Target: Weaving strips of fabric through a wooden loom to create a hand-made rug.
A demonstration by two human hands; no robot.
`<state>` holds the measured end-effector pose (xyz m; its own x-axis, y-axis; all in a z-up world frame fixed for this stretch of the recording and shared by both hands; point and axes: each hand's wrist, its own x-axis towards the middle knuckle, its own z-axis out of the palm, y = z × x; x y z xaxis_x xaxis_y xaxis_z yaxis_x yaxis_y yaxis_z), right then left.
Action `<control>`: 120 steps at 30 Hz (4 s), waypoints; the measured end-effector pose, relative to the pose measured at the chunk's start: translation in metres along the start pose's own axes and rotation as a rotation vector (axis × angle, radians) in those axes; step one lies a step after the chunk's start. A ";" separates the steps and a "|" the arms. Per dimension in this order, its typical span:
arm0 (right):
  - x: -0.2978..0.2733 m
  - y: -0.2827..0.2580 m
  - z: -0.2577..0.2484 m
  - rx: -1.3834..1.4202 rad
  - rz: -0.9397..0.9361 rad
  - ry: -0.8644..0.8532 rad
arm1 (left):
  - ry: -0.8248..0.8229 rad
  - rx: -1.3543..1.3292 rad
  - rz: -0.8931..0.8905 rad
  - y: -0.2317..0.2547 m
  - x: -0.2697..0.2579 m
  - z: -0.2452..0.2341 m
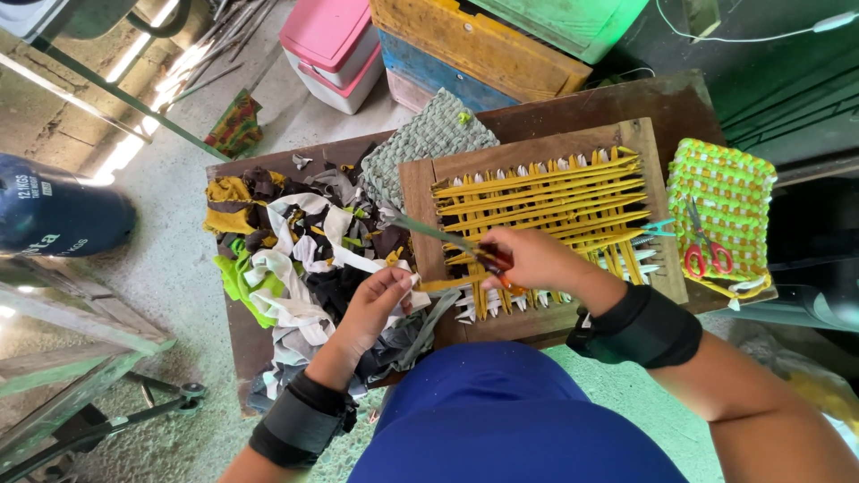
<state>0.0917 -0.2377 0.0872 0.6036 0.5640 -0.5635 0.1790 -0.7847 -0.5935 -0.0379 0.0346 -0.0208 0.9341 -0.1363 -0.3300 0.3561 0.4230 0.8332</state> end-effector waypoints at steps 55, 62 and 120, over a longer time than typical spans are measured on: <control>0.031 -0.007 -0.061 -0.638 -0.667 0.501 | -0.429 1.021 0.190 0.047 -0.015 0.037; 0.060 -0.061 -0.054 -0.660 -0.925 0.427 | -0.372 0.995 0.232 0.036 -0.021 0.041; -0.015 0.047 0.061 -0.225 -0.538 0.357 | -0.324 1.166 0.445 0.043 -0.005 0.087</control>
<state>0.0433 -0.2675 0.0328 0.5979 0.8013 0.0232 0.6594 -0.4751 -0.5826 -0.0246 -0.0241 0.0551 0.8830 -0.4655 0.0596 -0.3265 -0.5180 0.7906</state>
